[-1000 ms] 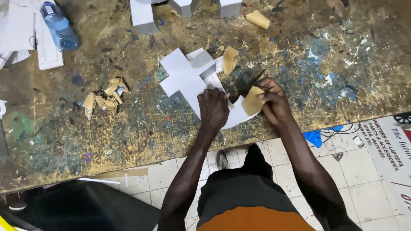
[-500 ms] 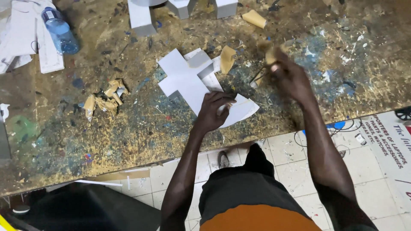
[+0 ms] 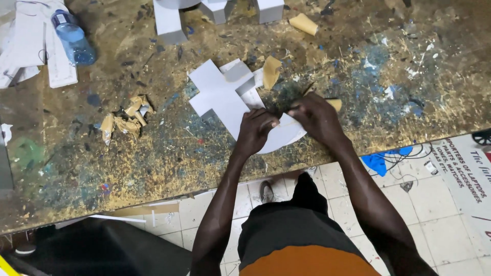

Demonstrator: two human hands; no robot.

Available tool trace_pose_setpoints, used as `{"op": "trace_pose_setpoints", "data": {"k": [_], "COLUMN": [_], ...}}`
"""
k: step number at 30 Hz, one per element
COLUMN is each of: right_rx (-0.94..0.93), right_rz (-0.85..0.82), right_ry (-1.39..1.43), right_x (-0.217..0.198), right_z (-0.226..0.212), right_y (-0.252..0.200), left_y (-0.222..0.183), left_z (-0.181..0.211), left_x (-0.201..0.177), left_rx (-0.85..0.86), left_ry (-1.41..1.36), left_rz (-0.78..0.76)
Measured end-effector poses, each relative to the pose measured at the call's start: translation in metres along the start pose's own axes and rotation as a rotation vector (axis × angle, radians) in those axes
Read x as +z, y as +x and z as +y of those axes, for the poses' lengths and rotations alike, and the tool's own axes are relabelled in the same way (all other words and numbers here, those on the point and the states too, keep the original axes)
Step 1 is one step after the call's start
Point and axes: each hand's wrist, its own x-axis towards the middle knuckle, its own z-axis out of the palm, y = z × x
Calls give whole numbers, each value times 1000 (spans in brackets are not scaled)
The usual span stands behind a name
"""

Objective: Peeling off the protective brown paper film from white 3D foam or plastic letters on a workshop table.

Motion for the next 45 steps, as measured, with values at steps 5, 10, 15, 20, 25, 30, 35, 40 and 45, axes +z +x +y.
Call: {"op": "trace_pose_setpoints", "data": {"k": [5, 10, 15, 20, 25, 30, 35, 40, 45], "right_rx": [21, -56, -129, -274, -249, -251, -162, -76, -22], "right_rz": [-297, -184, -207, -225, -219, -136, -215, -169, -257], "right_ry": [-164, -227, -202, -503, -622, -553, -550, -472, -347], "right_x": [6, 25, 22, 29, 46, 43, 49, 42, 7], "right_z": [-53, -27, -20, -28, -14, -19, -11, -12, -56], "right_y": [2, -4, -1, 0, -6, -4, -2, -7, -2], "left_y": [10, 7, 9, 9, 2, 2, 4, 12, 14], "left_z": [8, 4, 33, 34, 33, 42, 43, 35, 47], "left_x": [-2, -15, -22, -14, -11, -13, -10, 1, -5], "left_rx": [-169, -391, -380, -337, -273, -221, -220, -195, -161], "left_ry": [-287, -540, -399, -343, -316, -321, -325, -277, -265], "left_rz": [36, 145, 94, 111, 144, 190, 221, 286, 227]}}
